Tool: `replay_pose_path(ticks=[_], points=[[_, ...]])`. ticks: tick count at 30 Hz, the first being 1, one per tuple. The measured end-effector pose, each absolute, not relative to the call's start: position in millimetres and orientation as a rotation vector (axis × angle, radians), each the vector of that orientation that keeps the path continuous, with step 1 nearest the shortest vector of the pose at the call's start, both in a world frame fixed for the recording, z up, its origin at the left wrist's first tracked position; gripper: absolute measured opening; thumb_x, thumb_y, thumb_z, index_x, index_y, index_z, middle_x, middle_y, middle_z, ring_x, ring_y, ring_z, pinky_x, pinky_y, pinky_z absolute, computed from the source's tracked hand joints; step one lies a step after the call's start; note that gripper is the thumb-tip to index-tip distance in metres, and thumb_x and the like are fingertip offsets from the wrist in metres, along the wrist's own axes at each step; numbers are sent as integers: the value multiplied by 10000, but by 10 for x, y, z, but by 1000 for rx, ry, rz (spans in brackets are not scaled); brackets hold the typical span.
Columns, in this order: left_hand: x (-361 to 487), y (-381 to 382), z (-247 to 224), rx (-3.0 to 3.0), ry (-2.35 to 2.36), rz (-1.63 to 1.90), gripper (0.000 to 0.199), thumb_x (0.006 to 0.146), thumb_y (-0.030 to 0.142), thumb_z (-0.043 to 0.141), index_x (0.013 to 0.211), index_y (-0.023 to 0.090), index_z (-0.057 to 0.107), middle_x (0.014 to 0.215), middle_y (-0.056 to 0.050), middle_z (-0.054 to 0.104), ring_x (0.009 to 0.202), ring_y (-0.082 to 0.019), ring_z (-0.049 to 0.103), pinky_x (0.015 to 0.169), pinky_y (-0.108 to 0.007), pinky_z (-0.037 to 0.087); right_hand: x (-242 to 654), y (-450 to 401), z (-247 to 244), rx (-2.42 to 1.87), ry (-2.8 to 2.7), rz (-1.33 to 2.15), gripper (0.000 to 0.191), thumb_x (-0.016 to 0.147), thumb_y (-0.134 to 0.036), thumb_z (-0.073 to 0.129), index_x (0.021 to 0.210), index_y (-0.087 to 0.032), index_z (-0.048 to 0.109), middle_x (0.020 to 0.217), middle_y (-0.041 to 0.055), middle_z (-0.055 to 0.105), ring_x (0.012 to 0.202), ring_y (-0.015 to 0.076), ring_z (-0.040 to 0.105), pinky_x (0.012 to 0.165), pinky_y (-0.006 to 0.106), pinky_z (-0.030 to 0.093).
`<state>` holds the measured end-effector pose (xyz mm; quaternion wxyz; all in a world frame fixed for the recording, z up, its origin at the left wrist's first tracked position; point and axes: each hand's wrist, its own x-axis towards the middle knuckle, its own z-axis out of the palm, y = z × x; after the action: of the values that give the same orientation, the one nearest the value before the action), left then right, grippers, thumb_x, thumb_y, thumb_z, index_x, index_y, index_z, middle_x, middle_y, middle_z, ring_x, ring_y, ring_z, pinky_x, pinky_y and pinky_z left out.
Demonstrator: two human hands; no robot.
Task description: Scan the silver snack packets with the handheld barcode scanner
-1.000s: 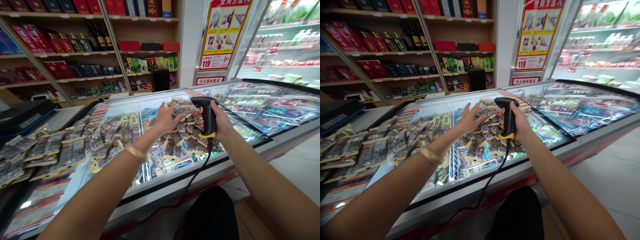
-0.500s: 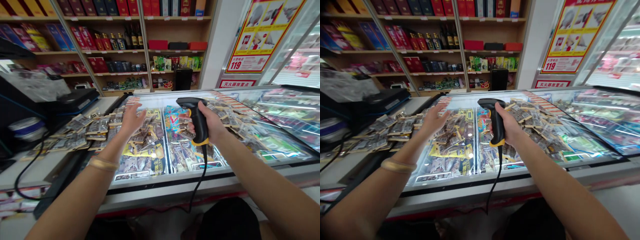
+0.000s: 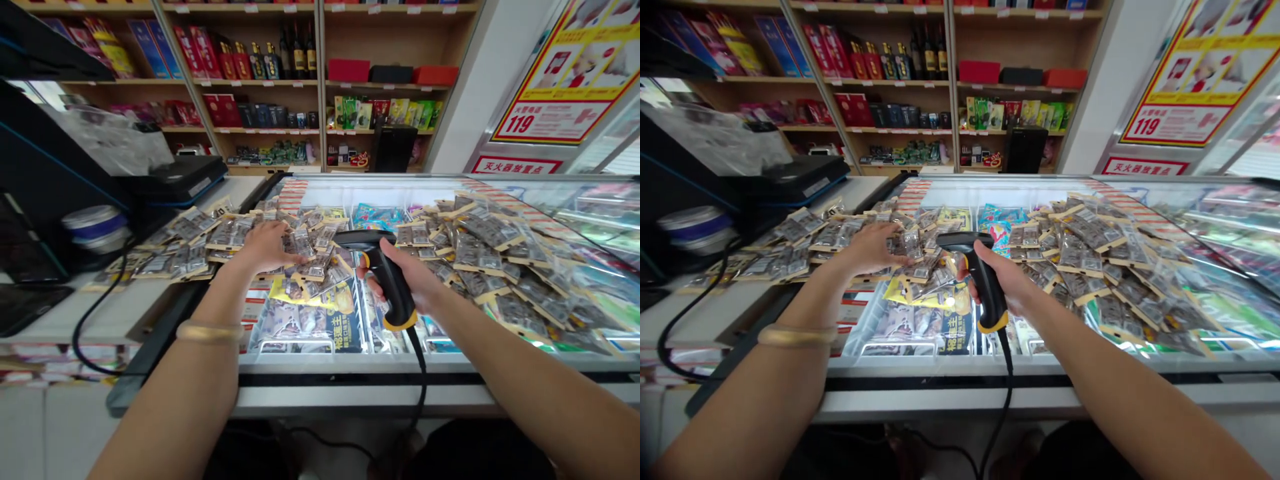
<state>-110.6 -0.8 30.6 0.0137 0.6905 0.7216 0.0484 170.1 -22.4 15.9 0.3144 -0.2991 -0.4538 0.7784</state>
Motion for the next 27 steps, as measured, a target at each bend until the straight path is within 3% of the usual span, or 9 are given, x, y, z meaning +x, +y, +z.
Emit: replay_pose_path(ticks=[6, 14, 18, 22, 27], points=[[-1109, -13, 299, 2130, 2229, 183, 820, 651, 651, 719, 1327, 211, 569, 1481, -148, 479, 1381, -389, 400, 1136, -492, 299, 1712, -229, 111, -761, -1211, 2074, 566, 677, -696, 728, 805, -149, 659, 743, 20, 654, 429, 70, 518, 415, 207, 450], [-1006, -69, 355, 2113, 2190, 505, 741, 547, 457, 847, 1192, 220, 569, 1228, -126, 632, 1230, -374, 528, 1037, -490, 404, 1722, -275, 151, -779, -1221, 2068, 503, 826, -651, 606, 818, -149, 639, 710, 23, 639, 409, 80, 508, 415, 222, 455], [-952, -91, 348, 2038, 2041, 815, 603, 581, 379, 817, 1117, 226, 588, 1099, -59, 662, 1029, -284, 617, 919, -412, 479, 1727, -282, 155, -770, -1223, 2056, 494, 840, -640, 595, 830, -148, 638, 714, 31, 644, 428, 84, 507, 422, 224, 467], [-884, -55, 278, 1908, 1718, 1282, 380, 663, 346, 729, 996, 202, 615, 1036, -45, 666, 883, -189, 614, 809, -318, 503, 1729, -290, 159, -753, -1222, 2029, 506, 800, -655, 632, 816, -150, 648, 740, 36, 654, 436, 82, 510, 412, 217, 458], [-773, -65, 256, 1651, 1591, 1561, 348, 681, 392, 706, 954, 196, 614, 895, -16, 619, 681, -105, 523, 583, -207, 424, 1730, -319, 187, -778, -1235, 2035, 502, 819, -651, 607, 817, -151, 651, 682, 34, 647, 410, 87, 500, 413, 221, 448]])
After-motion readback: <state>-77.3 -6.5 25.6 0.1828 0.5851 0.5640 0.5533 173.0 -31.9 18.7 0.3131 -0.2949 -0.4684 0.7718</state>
